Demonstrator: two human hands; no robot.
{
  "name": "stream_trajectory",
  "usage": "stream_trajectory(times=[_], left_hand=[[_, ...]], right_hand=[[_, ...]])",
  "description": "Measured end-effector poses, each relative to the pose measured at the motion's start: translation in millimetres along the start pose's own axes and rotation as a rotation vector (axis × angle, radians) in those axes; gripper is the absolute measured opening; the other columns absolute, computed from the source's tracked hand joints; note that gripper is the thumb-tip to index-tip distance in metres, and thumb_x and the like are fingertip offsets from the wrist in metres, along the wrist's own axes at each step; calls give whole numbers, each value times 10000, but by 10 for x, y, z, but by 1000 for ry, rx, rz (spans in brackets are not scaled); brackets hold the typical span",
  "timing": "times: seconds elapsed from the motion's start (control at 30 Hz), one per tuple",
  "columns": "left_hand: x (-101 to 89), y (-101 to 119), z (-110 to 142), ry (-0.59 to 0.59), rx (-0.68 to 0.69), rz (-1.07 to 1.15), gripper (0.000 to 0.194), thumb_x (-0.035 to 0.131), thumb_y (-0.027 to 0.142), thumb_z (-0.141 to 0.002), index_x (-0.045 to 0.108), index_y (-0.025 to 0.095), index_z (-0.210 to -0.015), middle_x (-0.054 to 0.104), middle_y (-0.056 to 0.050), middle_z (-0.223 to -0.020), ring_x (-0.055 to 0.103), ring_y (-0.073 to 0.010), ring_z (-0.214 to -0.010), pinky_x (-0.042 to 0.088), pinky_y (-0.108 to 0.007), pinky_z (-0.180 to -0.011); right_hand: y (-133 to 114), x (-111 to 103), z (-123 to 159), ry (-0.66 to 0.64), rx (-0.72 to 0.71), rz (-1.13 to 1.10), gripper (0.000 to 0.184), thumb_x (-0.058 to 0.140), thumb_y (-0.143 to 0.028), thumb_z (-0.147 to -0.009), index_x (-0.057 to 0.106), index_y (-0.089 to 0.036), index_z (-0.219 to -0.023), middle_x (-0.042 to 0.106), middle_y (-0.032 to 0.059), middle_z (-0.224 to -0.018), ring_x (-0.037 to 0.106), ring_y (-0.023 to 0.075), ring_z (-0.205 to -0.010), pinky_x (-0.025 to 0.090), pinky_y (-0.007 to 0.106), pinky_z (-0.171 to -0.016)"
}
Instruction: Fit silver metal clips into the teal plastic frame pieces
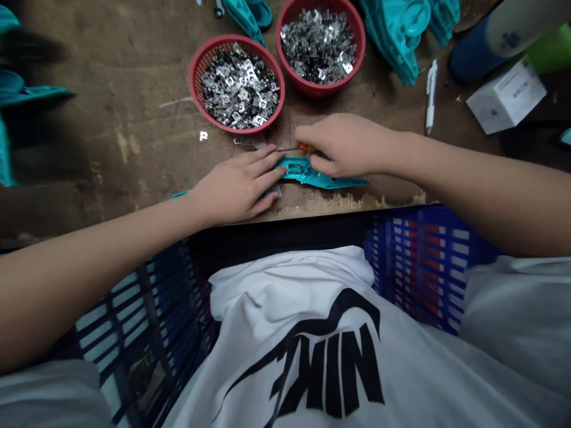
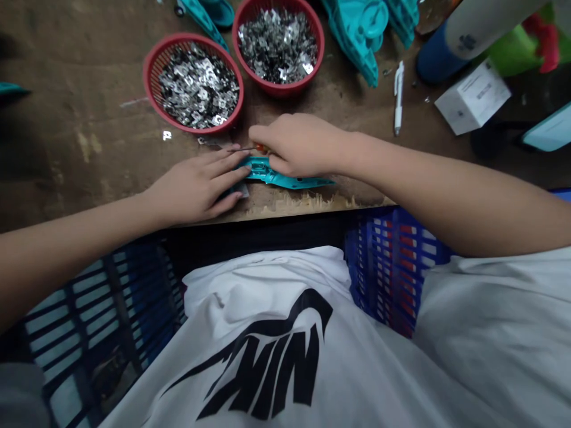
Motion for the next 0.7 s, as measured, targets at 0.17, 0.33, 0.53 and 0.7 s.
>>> stream_trajectory(times=[0.17,0.33,0.53,0.7], left_hand=[[25,-48,4,-6,38,66,654,488,378,-1236,660,164,-1830,484,-224,-2008,435,-449,-1908,438,-749,-1544],[40,-56,-13,-2,88,87,664,484,376,-1240,639,178,-1854,523,-205,-1990,416,-432,-1920,426,-748,-1553],[11,-41,-40,-6,92,69,678,495,366,-1225,642,177,-1859,578,-202,-1953,417,-426,-1920,427,-736,-1558],[2,-28,-49,-33,82,29,674,465,361,-1231,659,141,-1838,526,-212,-1984,417,-424,-1919,432,-711,-1559]], right_hand=[[-134,80,23,-115,-108,98,155,767,-259,-1191,868,-243,-1307,896,76,-1194,766,244,-1013,321,372,-766],[-240,16,62,-130,-222,110,298,609,-252,-1262,882,-213,-1373,872,91,-1315,701,219,-1015,252,391,-758],[-71,0,18,-109,-121,18,321,654,-268,-1209,898,-204,-1407,902,91,-1217,688,222,-940,285,377,-771],[9,58,6,-108,-221,-66,360,640,-301,-1207,888,-234,-1460,914,94,-1204,734,254,-960,348,372,-813]])
Point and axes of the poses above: each hand's wrist, its own z-axis away from the middle knuckle, its own x-axis out of the palm, y = z × x, the point moved 8 cm from there along -z, towards the middle knuckle
